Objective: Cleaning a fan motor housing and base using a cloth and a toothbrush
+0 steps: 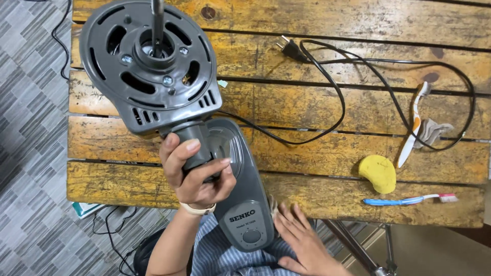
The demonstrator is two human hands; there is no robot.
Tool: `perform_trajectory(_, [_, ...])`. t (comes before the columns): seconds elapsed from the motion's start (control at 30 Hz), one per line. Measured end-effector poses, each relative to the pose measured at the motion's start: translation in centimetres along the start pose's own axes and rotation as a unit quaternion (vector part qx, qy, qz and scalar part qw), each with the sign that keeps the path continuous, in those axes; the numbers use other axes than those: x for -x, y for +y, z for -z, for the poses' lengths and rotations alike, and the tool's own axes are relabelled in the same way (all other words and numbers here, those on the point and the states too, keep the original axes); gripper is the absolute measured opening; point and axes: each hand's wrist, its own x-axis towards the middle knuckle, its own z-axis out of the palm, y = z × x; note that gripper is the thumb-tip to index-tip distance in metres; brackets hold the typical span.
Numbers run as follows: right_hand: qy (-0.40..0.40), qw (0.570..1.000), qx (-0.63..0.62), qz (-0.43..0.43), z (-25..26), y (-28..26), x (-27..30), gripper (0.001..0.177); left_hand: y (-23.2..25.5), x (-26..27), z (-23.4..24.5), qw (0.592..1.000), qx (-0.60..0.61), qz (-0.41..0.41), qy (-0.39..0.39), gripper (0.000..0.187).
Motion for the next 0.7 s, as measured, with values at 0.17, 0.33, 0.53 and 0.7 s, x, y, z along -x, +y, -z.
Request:
perform_trajectory(0.17, [0.085, 0.992, 0.063, 0.063, 0.5, -0.4, -3.5, 0.095, -0.3, 0.0, 0.1, 1.000, 0.011, -0.013, 0.014, 0.007])
perform_trajectory(0.33, [0.118, 0.974, 0.180, 0.065, 5.9, -1.0, -11.5, 0.087, -0.4, 0.4, 0.3, 0.999, 0.037, 0.013, 0.002, 0.016])
perform_trajectory(0.53, [0.150, 0.966, 0.130, 0.166, 10.0, 0.9, -19.7, 0.066, -1.5, 0.9, -0.3, 0.992, 0.110, -0.006, 0.054, 0.043])
perform_trajectory(0.7, [0.174, 0.960, 0.102, 0.195, 10.0, 0.7, -24.0, 0.057, -1.6, 1.0, -1.1, 0.985, 0.137, 0.001, 0.100, 0.034])
